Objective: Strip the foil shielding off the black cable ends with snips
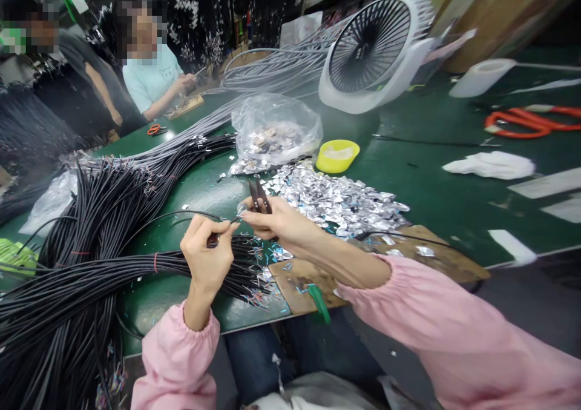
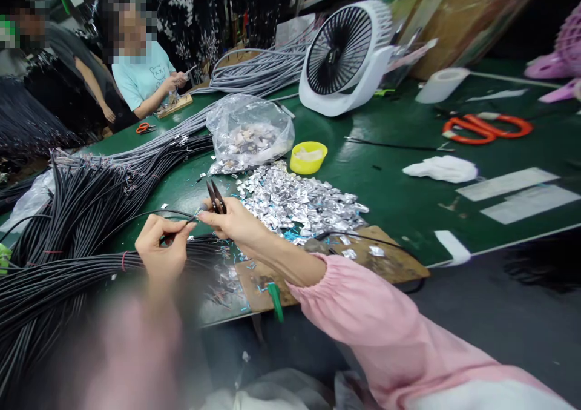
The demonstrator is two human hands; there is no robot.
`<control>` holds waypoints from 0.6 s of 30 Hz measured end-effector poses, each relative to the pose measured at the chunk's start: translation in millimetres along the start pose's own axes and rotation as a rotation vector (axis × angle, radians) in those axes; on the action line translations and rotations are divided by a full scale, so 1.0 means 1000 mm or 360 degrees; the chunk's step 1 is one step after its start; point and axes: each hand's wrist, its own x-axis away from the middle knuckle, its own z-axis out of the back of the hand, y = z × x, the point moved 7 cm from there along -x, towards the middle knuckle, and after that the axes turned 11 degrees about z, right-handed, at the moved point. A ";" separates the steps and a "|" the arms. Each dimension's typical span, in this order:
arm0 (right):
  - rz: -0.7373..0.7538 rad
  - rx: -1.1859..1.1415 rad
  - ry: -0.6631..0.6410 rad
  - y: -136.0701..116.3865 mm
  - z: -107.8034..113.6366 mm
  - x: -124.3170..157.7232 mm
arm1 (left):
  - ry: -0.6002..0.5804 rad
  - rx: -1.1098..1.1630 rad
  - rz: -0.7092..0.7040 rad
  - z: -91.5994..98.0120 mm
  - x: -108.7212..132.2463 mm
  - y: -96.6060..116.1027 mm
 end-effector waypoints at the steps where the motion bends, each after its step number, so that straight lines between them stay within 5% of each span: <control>1: 0.0017 -0.0046 -0.0003 0.000 -0.001 0.000 | 0.0008 0.0020 0.0048 0.000 0.001 -0.002; 5: 0.0202 -0.0124 -0.0163 -0.009 -0.013 0.002 | -0.0173 0.0096 0.0274 -0.007 -0.001 -0.014; 12: 0.0092 -0.0147 -0.0399 -0.004 -0.019 0.004 | -0.0270 0.0135 0.0188 -0.005 -0.006 -0.011; 18: 0.0596 0.0681 0.0079 -0.014 0.001 -0.005 | 0.0028 -0.0201 -0.0044 -0.004 0.005 -0.001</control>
